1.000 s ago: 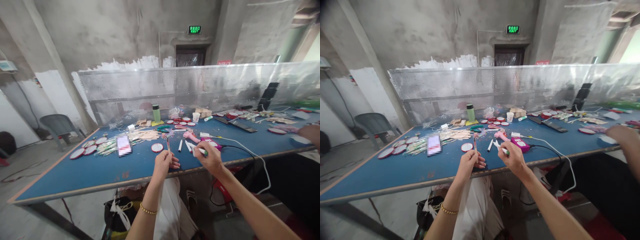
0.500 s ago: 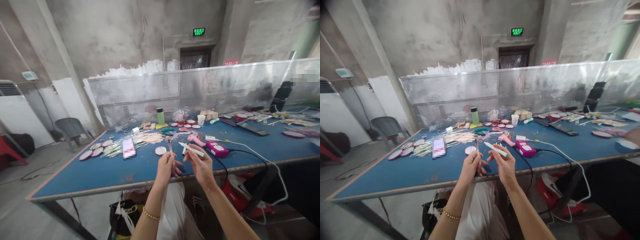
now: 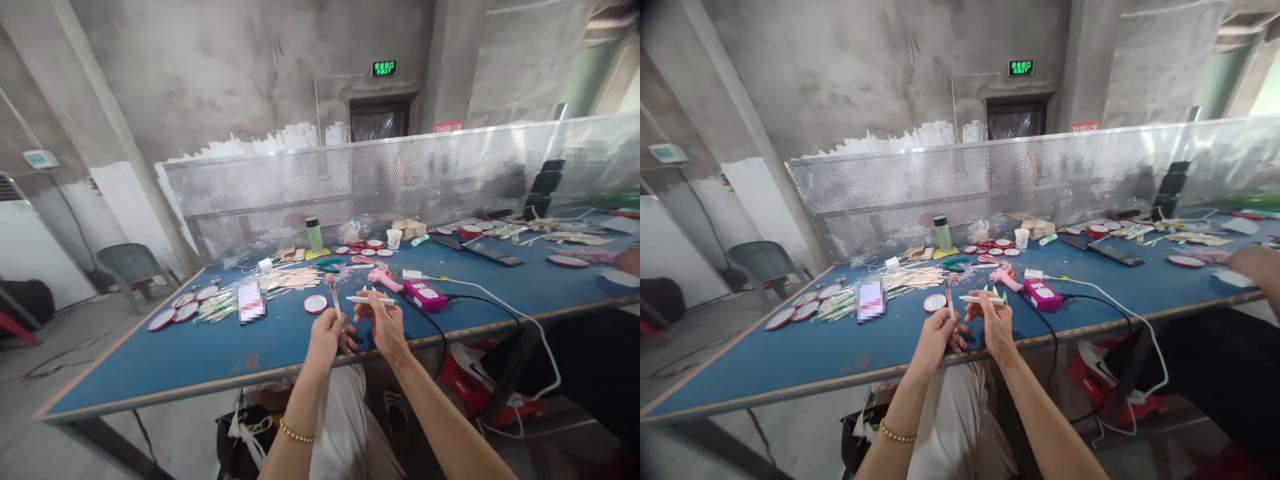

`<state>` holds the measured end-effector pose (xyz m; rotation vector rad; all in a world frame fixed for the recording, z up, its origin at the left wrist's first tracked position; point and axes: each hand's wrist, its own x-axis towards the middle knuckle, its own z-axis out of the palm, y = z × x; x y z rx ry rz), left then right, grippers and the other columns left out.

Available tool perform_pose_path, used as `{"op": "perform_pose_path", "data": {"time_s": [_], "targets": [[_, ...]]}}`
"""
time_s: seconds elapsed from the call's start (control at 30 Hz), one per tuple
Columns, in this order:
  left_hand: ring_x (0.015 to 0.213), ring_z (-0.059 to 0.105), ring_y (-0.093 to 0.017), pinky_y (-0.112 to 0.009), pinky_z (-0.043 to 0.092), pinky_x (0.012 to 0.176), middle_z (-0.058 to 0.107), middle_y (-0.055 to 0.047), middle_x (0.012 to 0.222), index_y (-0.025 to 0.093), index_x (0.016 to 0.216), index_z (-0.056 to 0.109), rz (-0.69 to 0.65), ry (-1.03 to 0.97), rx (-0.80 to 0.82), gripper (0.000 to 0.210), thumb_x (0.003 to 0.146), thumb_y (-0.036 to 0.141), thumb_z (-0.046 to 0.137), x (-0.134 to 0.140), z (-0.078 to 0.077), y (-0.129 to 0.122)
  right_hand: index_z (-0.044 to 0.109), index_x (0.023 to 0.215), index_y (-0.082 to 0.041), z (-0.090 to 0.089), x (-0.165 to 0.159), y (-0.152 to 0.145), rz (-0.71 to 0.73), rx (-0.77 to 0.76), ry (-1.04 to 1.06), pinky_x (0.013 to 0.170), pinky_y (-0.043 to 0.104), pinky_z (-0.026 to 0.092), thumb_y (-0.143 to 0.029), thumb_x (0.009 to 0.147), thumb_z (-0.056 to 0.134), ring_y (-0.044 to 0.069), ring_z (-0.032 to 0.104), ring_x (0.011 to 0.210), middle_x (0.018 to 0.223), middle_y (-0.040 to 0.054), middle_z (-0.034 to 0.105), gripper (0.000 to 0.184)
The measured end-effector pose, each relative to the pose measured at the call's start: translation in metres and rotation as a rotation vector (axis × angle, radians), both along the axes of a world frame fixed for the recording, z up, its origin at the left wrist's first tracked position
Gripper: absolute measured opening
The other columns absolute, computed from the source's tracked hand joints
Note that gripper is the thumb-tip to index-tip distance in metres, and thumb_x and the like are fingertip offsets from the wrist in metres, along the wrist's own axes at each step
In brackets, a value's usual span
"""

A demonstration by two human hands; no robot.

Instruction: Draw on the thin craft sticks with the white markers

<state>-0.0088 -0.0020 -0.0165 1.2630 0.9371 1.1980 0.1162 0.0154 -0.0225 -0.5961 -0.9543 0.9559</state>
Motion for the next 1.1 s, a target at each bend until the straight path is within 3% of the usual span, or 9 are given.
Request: {"op": "perform_pose_path", "data": {"time_s": [0.13,0.27,0.4,1.1], "targets": [[0.042,0.062,-0.014,-0.021,0.045,0.036,0.068,-0.002,0.066,0.017,0.079,0.049,-0.022,0.008,-0.015,0.046,0.068,0.057,0.068,0.0,0.0,-0.001,0.068,0.082,-0.017,0.002,-0.002,-0.008,-0.073,0.023,-0.13,0.049,0.025,0.052,-0.04,0.076,0.071,0.012,0.061,0.047,0.061,-0.0005,0.067,0.024],[0.043,0.063,-0.014,-0.022,0.048,0.039,0.064,0.001,0.063,0.017,0.08,0.05,-0.064,0.014,-0.009,0.047,0.068,0.058,0.069,-0.001,0.002,-0.001,0.063,0.07,-0.019,0.004,-0.005,-0.017,-0.102,0.044,-0.213,0.04,0.023,0.047,-0.037,0.079,0.066,0.011,0.055,0.041,0.055,-0.0026,0.062,0.021],[0.046,0.065,-0.015,-0.022,0.05,0.041,0.063,0.002,0.065,0.017,0.085,0.051,-0.116,0.047,-0.018,0.047,0.069,0.057,0.069,-0.002,0.006,-0.002,0.065,0.077,-0.019,0.004,-0.006,-0.02,-0.122,0.05,-0.271,0.042,0.023,0.049,-0.035,0.08,0.063,0.012,0.059,0.044,0.055,-0.0026,0.063,0.016],[0.042,0.06,-0.012,-0.021,0.049,0.04,0.059,0.004,0.058,0.018,0.08,0.047,-0.071,0.096,0.036,0.041,0.074,0.055,0.064,0.0,0.002,-0.003,0.07,0.079,-0.021,-0.005,-0.008,-0.015,-0.246,0.088,-0.426,0.044,0.024,0.049,-0.031,0.081,0.06,0.014,0.061,0.046,0.058,-0.0007,0.067,0.014]]}}
